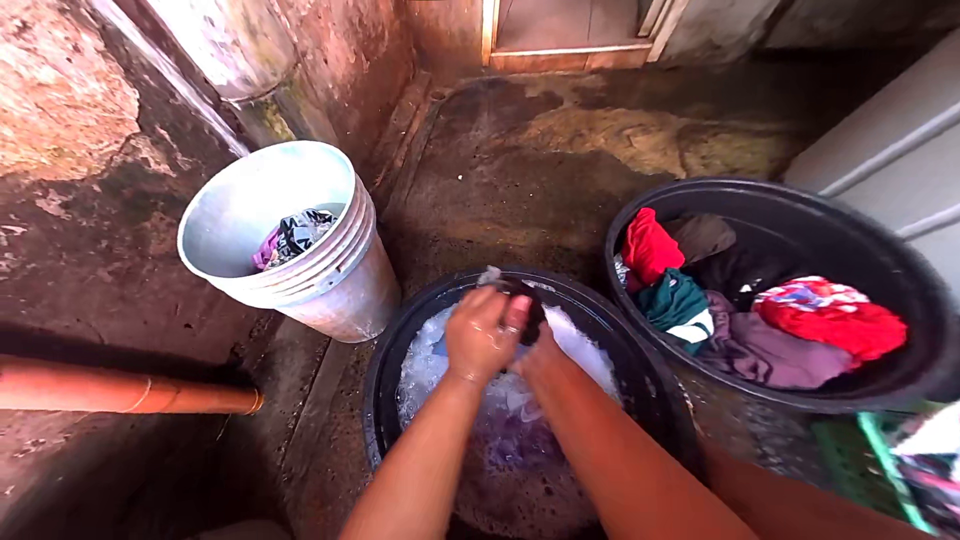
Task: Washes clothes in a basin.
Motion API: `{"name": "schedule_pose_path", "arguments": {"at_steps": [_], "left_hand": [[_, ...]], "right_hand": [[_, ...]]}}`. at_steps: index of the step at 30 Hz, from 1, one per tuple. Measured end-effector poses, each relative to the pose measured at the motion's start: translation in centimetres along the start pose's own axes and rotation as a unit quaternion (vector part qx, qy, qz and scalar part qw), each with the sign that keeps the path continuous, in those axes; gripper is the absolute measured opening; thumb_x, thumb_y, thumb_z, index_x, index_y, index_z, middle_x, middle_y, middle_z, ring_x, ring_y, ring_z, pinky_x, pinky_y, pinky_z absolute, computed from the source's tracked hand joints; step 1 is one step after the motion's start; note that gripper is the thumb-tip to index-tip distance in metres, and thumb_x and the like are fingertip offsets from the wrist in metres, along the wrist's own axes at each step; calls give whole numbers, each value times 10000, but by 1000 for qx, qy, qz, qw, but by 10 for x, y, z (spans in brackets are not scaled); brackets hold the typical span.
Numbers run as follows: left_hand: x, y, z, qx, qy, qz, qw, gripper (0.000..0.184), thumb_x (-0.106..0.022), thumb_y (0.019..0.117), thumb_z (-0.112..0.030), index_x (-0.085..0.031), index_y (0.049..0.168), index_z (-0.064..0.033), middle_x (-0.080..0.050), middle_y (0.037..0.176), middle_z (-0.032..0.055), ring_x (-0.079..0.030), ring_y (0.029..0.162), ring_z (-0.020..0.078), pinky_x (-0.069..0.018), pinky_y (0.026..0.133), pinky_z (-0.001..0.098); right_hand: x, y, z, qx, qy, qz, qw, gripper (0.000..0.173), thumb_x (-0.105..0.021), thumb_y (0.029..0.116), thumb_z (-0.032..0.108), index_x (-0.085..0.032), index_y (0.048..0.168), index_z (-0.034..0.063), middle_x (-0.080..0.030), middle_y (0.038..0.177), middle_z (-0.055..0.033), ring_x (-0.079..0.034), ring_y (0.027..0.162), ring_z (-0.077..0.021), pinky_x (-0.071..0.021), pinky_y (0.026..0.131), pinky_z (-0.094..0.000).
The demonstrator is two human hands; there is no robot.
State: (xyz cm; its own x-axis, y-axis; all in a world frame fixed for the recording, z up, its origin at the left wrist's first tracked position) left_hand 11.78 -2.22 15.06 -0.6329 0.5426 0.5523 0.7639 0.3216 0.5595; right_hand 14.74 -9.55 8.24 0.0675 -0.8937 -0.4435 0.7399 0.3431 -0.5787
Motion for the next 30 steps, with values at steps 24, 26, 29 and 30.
{"name": "schedule_pose_path", "arguments": {"at_steps": [24,26,29,30], "left_hand": [[-42,-206,125,436,51,442,782,934,-779,863,-360,-291,1601,-59,-353,1608,240,-353,1484,402,-305,1170,655],[-40,-186,110,425,-83,293,853,1199,-893,737,-290,-133,1617,7,-235,1653,253,-279,1528,347,-264,1236,539],[-13,-151,93,409,-153,55,898,1173,-906,705,-193,-159,1560,102,-445,1504,300,-490,1388,312,-409,1167,413],[-4,-140,93,416,-137,24,899,1168,-903,719,-215,-157,1562,94,-472,1477,305,-512,1367,323,-422,1155,427]], "right_hand": [[51,12,-59,-17,-676,98,730,404,-446,1090,178,-523,1451,15,-551,1450,-241,-511,1381,-363,-377,1167,-524],[-17,-19,-29,51,-614,162,771,323,-498,1074,158,-597,1334,-5,-630,1298,-251,-594,1253,-366,-446,1089,-538],[-90,-93,42,183,-506,226,812,186,-527,1058,120,-655,1140,13,-677,983,-183,-666,920,-302,-534,831,-518],[-102,-116,72,236,-454,227,829,153,-534,1043,94,-662,1075,17,-664,901,-143,-655,830,-254,-535,755,-482]]}}
Point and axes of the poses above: each hand's wrist, its own y-axis towards the middle knuckle, its own x-axis out of the back of the hand, z = x × y, the point moved 6 cm from there along y, towards the middle knuckle
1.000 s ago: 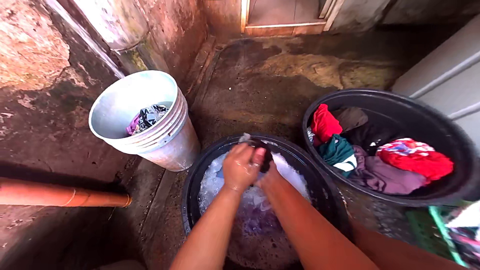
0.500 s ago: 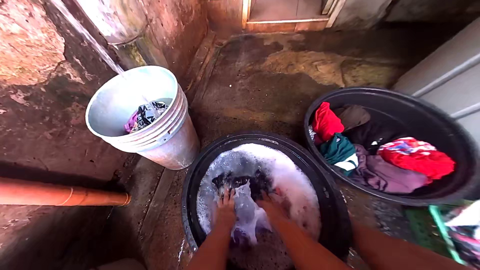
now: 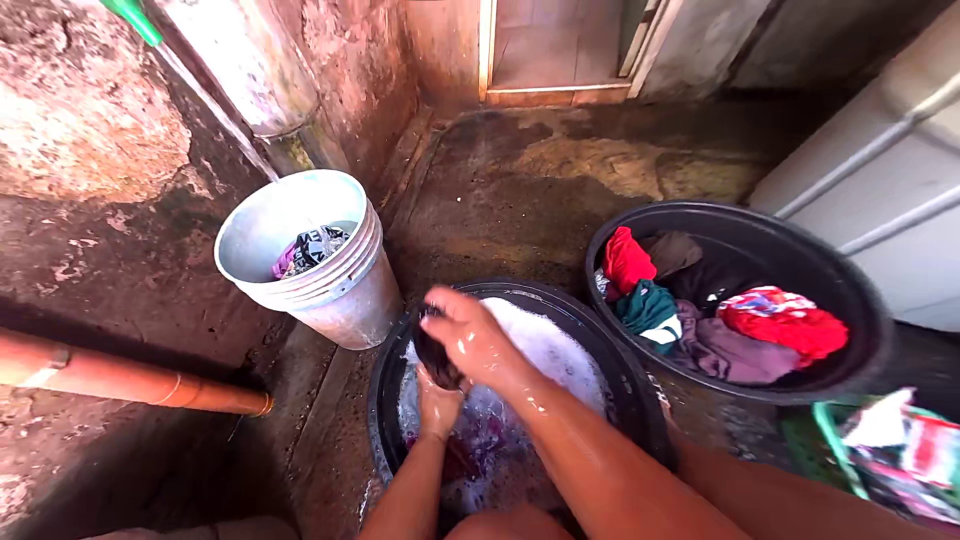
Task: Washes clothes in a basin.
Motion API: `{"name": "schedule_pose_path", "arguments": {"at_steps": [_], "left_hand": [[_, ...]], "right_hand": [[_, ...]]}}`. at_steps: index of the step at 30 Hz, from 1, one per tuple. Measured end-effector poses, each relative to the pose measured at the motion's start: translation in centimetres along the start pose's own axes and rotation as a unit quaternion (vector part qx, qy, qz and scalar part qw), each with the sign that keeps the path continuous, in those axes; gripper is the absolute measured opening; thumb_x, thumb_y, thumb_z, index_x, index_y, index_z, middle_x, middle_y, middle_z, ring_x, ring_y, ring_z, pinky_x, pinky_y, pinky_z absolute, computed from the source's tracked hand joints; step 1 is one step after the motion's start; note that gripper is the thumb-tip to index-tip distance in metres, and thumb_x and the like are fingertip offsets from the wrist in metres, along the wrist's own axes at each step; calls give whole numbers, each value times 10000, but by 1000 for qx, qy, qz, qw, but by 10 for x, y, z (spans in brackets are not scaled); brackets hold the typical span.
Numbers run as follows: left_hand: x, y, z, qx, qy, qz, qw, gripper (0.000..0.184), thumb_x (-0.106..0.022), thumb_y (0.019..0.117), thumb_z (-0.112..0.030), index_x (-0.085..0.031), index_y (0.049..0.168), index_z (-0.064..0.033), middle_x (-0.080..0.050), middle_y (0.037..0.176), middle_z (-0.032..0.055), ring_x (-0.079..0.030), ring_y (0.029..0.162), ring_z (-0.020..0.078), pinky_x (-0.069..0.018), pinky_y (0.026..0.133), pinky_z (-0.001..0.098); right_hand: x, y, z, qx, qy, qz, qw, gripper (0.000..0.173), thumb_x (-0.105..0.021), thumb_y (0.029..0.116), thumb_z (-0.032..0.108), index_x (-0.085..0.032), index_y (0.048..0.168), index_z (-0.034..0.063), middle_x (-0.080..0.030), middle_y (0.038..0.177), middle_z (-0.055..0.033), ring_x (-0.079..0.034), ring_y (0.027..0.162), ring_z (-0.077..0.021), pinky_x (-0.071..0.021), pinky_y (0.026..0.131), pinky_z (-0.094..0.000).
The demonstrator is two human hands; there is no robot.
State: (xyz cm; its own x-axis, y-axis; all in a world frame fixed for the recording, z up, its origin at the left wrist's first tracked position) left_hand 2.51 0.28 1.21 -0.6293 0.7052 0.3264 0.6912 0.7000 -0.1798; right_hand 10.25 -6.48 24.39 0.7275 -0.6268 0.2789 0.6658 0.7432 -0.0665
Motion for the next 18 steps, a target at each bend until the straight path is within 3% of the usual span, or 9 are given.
{"name": "schedule_pose_path", "arguments": {"at_steps": [2,4,7,9,11,13,15,17,18], "left_hand": [[11,13,-16,-4,-11,-47,999,1009,-883,775,-143,-266,1545,69,-545,1410,289,-562,1314,334,-451,1131,461],[18,26,-43,-52,-97,-109,988,612,-785,828,23,-524,1379,72,-655,1262,229,-635,1196,276,-509,1062,437],[22,27,-99,-55,-262,-137,954,342,-537,1009,8,-535,1349,39,-645,1232,177,-627,1139,214,-528,999,418],[16,19,-139,-49,-295,-88,950,413,-474,1059,-89,-432,1468,-51,-614,1280,143,-609,1142,201,-528,973,429],[6,0,-174,-71,-277,-28,958,402,-496,1032,-98,-467,1432,-76,-646,1212,123,-641,1042,186,-562,868,423],[-3,-27,-205,-117,-252,54,959,387,-499,1005,-32,-500,1392,-45,-653,1208,116,-650,1065,166,-563,925,419],[-11,-49,-223,-129,-258,134,948,299,-513,996,-23,-566,1285,-79,-683,1102,50,-670,981,118,-581,877,369],[-11,-62,-228,-89,-313,223,919,297,-427,1016,-87,-570,1263,-169,-686,1032,-12,-669,889,83,-583,777,316],[-7,-62,-230,-73,-354,255,897,295,-387,1032,-145,-566,1255,-215,-696,1001,-36,-678,855,70,-590,739,293]], "right_hand": [[42,-11,49,82,84,-117,986,119,-548,997,61,-664,970,59,-636,807,-14,-611,736,-89,-519,687,-332],[86,-14,62,113,119,-252,954,123,-545,966,63,-665,981,78,-629,817,29,-604,765,-37,-510,713,-293],[126,-11,28,-1,46,-349,936,274,-555,967,172,-561,1215,56,-642,1007,-121,-640,938,-217,-519,799,-460],[123,-13,-9,-147,57,-292,943,626,-579,1021,371,-364,1513,49,-577,1331,-281,-575,1236,-427,-479,965,-661],[92,-21,-48,-282,181,-174,926,800,-463,1031,609,-241,1619,115,-407,1549,-264,-415,1404,-458,-361,1054,-731],[52,-27,-83,-346,358,-63,865,841,-274,963,792,-437,1495,161,-544,1411,-194,-548,1255,-388,-468,933,-663],[18,-29,-119,-324,515,-41,793,800,-217,960,798,-597,1195,134,-672,1008,-107,-674,902,-240,-582,709,-445],[4,-40,-130,-308,611,-75,725,692,-189,1019,700,-585,994,133,-623,767,-54,-641,687,-167,-560,580,-345],[4,-46,-128,-307,634,-78,705,659,-201,1030,672,-582,1005,134,-613,783,-62,-637,707,-180,-565,604,-362]]}}
Point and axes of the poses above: each hand's wrist, its own y-axis towards the middle knuckle, its own x-axis out of the back of the hand, z = x × y, the point moved 6 cm from there along y, towards the middle knuckle
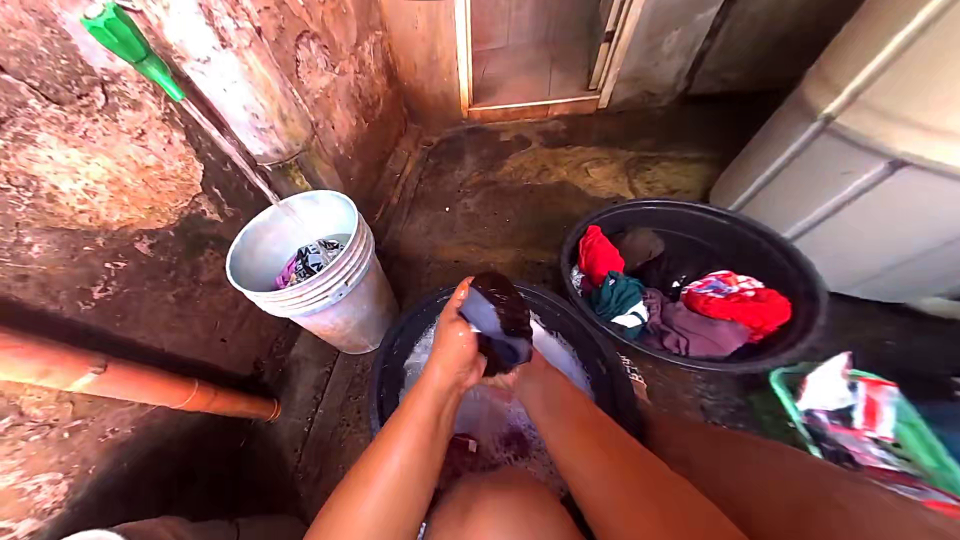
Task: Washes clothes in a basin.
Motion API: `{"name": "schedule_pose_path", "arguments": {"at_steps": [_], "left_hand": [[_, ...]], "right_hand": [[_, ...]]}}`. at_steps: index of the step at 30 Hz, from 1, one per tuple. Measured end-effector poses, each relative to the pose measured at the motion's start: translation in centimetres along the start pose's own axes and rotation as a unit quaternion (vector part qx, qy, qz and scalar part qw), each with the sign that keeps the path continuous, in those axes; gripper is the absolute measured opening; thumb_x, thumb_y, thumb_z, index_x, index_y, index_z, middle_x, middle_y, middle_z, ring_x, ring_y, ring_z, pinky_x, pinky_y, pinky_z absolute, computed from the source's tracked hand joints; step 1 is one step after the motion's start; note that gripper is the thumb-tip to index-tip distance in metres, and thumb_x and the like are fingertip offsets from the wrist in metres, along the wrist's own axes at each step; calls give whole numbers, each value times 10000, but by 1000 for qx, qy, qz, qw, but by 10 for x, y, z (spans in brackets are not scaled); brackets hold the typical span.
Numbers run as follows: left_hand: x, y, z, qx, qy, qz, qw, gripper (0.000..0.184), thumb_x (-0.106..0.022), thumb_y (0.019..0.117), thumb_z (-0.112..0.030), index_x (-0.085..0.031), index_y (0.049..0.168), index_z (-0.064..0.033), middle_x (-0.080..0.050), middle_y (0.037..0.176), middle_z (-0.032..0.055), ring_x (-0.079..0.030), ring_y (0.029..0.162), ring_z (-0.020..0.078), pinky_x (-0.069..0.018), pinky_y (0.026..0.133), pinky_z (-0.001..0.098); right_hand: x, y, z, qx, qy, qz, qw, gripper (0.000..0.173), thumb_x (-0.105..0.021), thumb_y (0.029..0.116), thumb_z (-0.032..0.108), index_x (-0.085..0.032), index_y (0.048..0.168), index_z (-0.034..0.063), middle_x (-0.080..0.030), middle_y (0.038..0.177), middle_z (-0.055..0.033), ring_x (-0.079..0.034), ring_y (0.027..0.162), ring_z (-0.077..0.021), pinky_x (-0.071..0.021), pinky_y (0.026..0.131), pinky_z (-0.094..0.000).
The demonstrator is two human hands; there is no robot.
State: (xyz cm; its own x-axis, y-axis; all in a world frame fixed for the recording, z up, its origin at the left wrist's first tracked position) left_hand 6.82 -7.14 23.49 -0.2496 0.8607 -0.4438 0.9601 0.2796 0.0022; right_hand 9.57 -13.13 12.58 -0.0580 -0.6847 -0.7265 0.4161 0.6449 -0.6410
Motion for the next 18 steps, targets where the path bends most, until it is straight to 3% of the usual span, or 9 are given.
{"name": "schedule_pose_path", "arguments": {"at_steps": [2,4,5,7,9,11,14,15,18], "left_hand": [[17,8,-12,-19,-110,41,993,305,-353,1073,-317,-586,1269,-288,-722,1014,-49,-701,879,75,-604,746,277],[54,30,-13,-51,-237,11,970,459,-340,1080,-518,-656,1169,-197,-742,1037,53,-728,977,204,-619,832,392],[75,42,-8,-59,-288,-27,955,522,-340,1070,-559,-654,1126,-146,-732,1041,85,-723,1003,246,-611,856,438],[105,48,18,-69,-316,-105,940,497,-295,1083,-527,-626,1183,-170,-717,1079,27,-705,1032,187,-606,860,401],[99,29,55,-4,-299,-205,932,616,-188,1049,-621,-620,1123,-188,-707,960,16,-692,886,158,-597,734,387],[75,15,66,25,-305,-225,925,669,-167,1008,-687,-629,1088,-210,-712,952,16,-695,892,172,-592,754,413],[60,16,37,1,-322,-187,928,893,-210,856,-912,-510,1401,-271,-637,1337,9,-593,1269,225,-513,1027,531],[62,20,24,-5,-315,-203,927,914,-200,845,-922,-504,1398,-260,-636,1328,16,-592,1261,226,-507,1022,545],[66,28,-11,-66,-278,-202,937,600,-295,1031,-666,-569,1227,-170,-682,1122,53,-668,1090,211,-567,937,498]], "right_hand": [[-7,-6,-2,-8,4,9,1000,582,-262,1031,627,-615,1029,165,-655,849,-62,-662,779,-195,-570,645,-390],[-25,-18,-3,-17,-20,36,999,532,-311,1027,619,-620,1099,191,-672,959,-55,-667,891,-198,-567,728,-404],[-41,-24,-2,-9,-32,72,997,520,-316,1023,610,-635,1087,204,-691,956,-40,-683,884,-181,-580,718,-388],[-73,-33,-1,18,-52,134,989,502,-336,1016,624,-640,1081,230,-694,951,-2,-688,874,-145,-583,704,-353],[-95,-35,1,33,-18,139,990,502,-332,1014,629,-613,1124,228,-669,1008,-5,-662,940,-161,-558,767,-388],[-105,-29,10,31,48,149,987,545,-312,1031,620,-592,1212,189,-663,1117,-68,-646,1047,-229,-546,862,-454],[-86,-17,32,56,-56,127,989,541,-256,1066,572,-585,1240,179,-676,1117,-69,-653,1049,-220,-550,870,-435],[-75,-14,39,75,-130,85,985,480,-281,1088,514,-572,1279,184,-679,1122,-75,-662,1036,-227,-558,862,-441],[-57,-14,53,122,-291,-39,948,421,-421,1094,468,-377,1444,241,-620,1211,-184,-667,984,-354,-570,752,-515]]}}
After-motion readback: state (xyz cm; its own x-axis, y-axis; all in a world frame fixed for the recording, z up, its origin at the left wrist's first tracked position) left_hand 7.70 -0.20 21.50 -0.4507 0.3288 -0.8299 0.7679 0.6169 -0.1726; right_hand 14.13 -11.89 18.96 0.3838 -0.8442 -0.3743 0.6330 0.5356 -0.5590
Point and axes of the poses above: each hand's wrist, its own y-axis towards the middle knuckle, its own x-axis out of the back of the hand, z = x × y, the point moved 6 cm from there along y, towards the middle knuckle
